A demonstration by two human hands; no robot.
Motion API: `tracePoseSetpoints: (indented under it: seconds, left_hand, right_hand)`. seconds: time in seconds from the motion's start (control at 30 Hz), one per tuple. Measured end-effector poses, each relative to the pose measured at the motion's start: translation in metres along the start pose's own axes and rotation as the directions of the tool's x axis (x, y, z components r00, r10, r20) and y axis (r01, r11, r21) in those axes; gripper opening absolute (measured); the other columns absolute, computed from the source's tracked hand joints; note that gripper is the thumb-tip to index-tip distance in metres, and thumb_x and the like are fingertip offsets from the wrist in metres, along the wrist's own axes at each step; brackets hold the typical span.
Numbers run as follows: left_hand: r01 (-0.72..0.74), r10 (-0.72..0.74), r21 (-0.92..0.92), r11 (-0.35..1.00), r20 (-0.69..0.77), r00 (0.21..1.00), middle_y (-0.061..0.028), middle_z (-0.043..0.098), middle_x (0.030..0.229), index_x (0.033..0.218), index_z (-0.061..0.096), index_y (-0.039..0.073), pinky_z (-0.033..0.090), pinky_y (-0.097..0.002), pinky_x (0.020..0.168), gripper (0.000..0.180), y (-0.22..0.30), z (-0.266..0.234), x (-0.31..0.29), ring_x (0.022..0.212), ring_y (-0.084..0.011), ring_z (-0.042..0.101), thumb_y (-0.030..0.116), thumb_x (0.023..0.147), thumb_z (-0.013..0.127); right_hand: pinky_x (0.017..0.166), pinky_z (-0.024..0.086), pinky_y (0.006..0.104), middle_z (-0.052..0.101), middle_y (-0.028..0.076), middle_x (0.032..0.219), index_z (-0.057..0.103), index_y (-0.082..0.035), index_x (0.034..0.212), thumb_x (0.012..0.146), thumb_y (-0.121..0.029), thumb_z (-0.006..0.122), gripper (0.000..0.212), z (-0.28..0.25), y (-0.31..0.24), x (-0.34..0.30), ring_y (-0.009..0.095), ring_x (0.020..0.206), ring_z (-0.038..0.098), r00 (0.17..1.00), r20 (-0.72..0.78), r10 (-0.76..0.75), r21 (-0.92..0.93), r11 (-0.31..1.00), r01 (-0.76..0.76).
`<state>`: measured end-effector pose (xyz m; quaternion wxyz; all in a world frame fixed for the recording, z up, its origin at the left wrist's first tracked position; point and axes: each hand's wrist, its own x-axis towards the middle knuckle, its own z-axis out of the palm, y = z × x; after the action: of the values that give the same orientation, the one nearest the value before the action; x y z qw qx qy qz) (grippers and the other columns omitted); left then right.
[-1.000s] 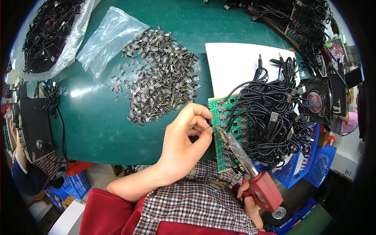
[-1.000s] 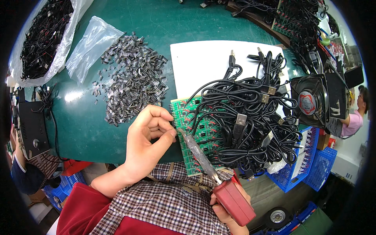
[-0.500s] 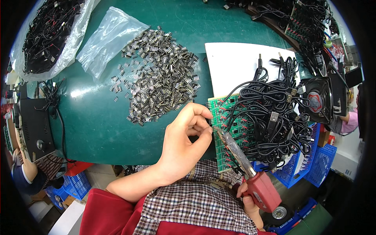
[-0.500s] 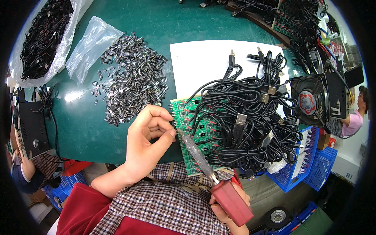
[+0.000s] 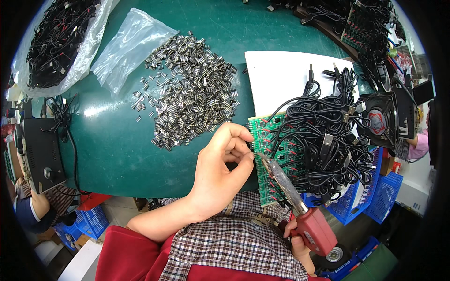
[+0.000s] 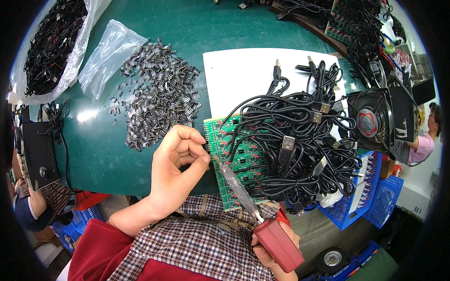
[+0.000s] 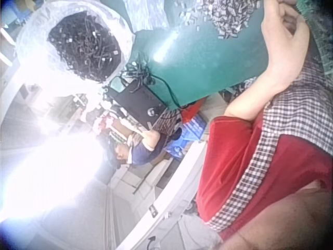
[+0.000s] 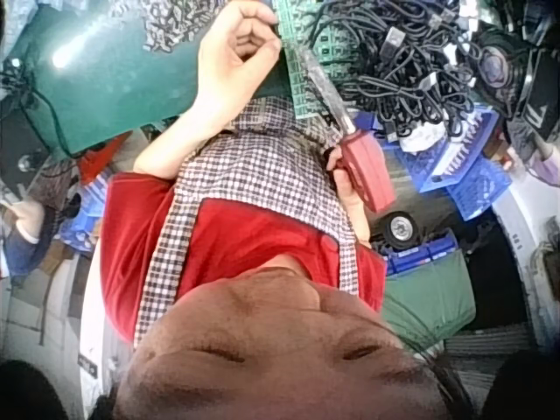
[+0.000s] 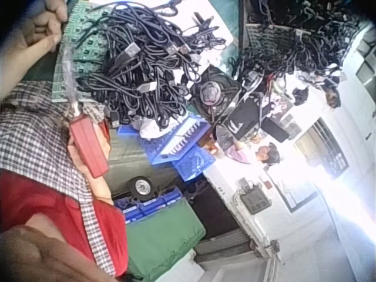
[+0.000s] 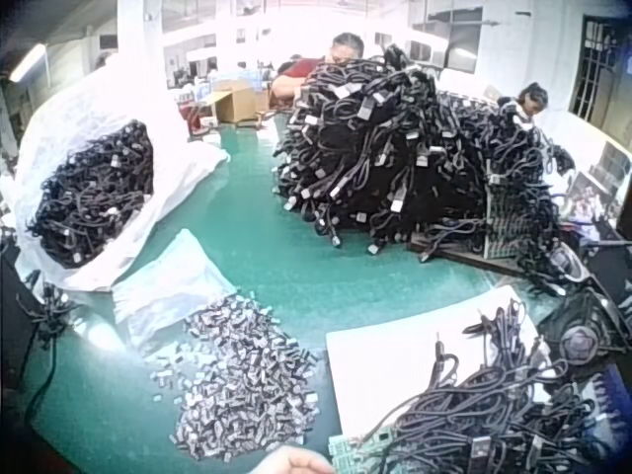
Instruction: The person solders small electronic components onto a circuit board using a soldering iron, replaces the finished board with a new one from the table, and solders more components onto the board.
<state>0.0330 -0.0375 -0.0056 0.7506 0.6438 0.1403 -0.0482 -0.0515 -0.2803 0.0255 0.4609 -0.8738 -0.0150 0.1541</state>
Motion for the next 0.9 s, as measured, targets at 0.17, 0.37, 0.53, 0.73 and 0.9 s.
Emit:
tracePoseSetpoints:
  seconds: [0.17, 0.37, 0.53, 0.73, 0.9]
  left_hand:
    - [-0.01, 0.01, -0.001, 1.0, -0.005, 1.0, -0.0011, 0.053, 0.077, 0.098, 0.043, 0.001, 0.045, -0.0185, 0.068, 0.025, 0.0, 0.001, 0.0, 0.073, -0.0052, 0.054, -0.01, 0.078, 0.051]
    - [-0.005, 0.004, -0.014, 1.0, -0.024, 1.0, -0.0007, 0.053, 0.077, 0.098, 0.043, 0.002, 0.045, -0.0182, 0.068, 0.024, 0.0, 0.003, 0.0, 0.073, -0.0046, 0.053, -0.009, 0.078, 0.051]
    - [0.007, -0.007, 0.005, 1.0, -0.013, 1.0, -0.0003, 0.053, 0.077, 0.098, 0.043, 0.002, 0.044, -0.0178, 0.068, 0.025, 0.003, 0.002, 0.001, 0.072, -0.004, 0.053, -0.01, 0.077, 0.051]
    - [0.004, -0.003, 0.034, 0.999, -0.029, 1.0, -0.0001, 0.053, 0.077, 0.098, 0.043, 0.002, 0.044, -0.0175, 0.067, 0.025, 0.0, 0.003, 0.001, 0.072, -0.0037, 0.053, -0.01, 0.077, 0.052]
    - [-0.001, 0.002, 0.038, 0.999, -0.027, 1.0, 0.0001, 0.052, 0.077, 0.098, 0.043, 0.002, 0.044, -0.0174, 0.067, 0.026, 0.001, 0.004, 0.001, 0.072, -0.0036, 0.052, -0.01, 0.078, 0.052]
  right_hand:
    - [0.051, 0.042, 0.0288, 0.056, -0.001, 0.058, 0.062, -0.01, 0.068, 0.075, -0.051, 0.061, 0.042, 0.003, 0.002, -0.002, 0.018, 0.055, 0.055, 0.999, -0.016, 0.044, 0.036, 0.998, -0.043]
    - [0.051, 0.041, 0.0298, 0.057, 0.0, 0.06, 0.06, -0.01, 0.064, 0.076, -0.049, 0.062, 0.041, 0.005, 0.007, 0.0, 0.019, 0.054, 0.054, 0.999, -0.014, 0.043, 0.105, 0.994, -0.042]
    - [0.051, 0.042, 0.0308, 0.058, 0.003, 0.067, 0.061, -0.01, 0.07, 0.074, -0.044, 0.065, 0.034, -0.001, 0.052, -0.027, 0.021, 0.055, 0.055, 0.992, -0.038, -0.118, -0.103, 0.988, 0.114]
    - [0.051, 0.043, 0.029, 0.059, 0.001, 0.068, 0.06, -0.006, 0.082, 0.077, -0.04, 0.064, 0.035, -0.006, 0.014, -0.007, 0.019, 0.056, 0.057, 0.993, 0.094, -0.078, -0.119, 0.989, 0.089]
    - [0.049, 0.042, 0.0288, 0.058, -0.001, 0.062, 0.06, -0.005, 0.08, 0.079, -0.041, 0.062, 0.037, 0.003, 0.011, -0.007, 0.018, 0.052, 0.055, 0.997, -0.003, -0.074, -0.039, 0.996, 0.074]
